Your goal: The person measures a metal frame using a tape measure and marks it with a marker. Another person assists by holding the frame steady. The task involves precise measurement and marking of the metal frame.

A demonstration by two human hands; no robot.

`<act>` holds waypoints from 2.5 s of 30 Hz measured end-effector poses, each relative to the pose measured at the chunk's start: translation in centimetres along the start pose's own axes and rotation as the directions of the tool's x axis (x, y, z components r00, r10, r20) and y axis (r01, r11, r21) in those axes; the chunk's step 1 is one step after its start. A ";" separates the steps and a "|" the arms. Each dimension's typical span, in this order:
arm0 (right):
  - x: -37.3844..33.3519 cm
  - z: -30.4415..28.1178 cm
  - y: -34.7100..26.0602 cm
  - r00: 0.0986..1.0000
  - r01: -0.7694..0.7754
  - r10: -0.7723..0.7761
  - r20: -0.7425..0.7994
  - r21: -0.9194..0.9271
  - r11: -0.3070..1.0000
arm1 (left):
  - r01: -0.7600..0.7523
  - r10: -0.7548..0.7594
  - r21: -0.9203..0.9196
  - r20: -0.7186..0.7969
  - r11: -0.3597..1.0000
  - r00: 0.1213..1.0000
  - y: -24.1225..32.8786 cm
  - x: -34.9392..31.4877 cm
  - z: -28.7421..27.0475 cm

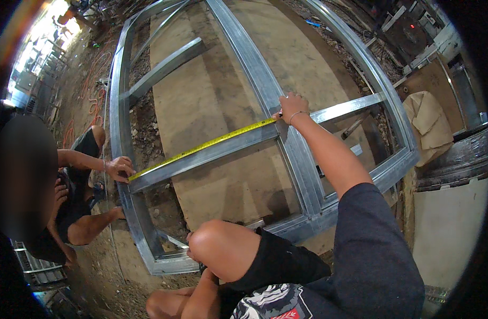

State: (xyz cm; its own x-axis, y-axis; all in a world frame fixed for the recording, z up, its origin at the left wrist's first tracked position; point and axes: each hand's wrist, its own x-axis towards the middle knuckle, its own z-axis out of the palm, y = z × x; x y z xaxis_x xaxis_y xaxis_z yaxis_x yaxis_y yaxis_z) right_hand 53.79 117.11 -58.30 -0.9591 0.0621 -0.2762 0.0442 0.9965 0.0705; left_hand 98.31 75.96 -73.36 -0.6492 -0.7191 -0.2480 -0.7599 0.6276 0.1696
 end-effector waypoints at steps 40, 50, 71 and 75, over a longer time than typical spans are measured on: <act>1.8 3.5 2.3 0.987 0.085 -0.077 -0.138 0.055 0.995 | -0.072 0.072 -0.003 -0.051 0.997 0.996 3.9 -2.0 -4.8; 3.6 5.5 4.2 0.983 0.101 -0.099 -0.153 0.011 0.995 | -0.063 0.062 -0.029 -0.027 0.998 0.998 4.7 -2.2 -5.6; 1.7 3.1 1.7 0.987 0.051 -0.052 -0.152 -0.012 0.999 | -0.426 0.438 -0.165 0.039 0.890 0.898 11.7 19.3 -13.3; 2.4 4.0 2.9 0.980 0.042 -0.047 -0.195 -0.030 0.999 | -0.474 0.475 -0.030 0.035 0.880 0.880 13.8 18.7 -12.6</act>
State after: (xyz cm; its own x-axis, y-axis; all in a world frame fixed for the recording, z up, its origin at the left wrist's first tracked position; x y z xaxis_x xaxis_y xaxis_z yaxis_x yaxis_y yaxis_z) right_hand 52.71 120.38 -62.56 -0.9962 0.0031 -0.0869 -0.0046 0.9961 0.0878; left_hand 75.29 67.40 -63.62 -0.9304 -0.3241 -0.1715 -0.3624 0.8839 0.2957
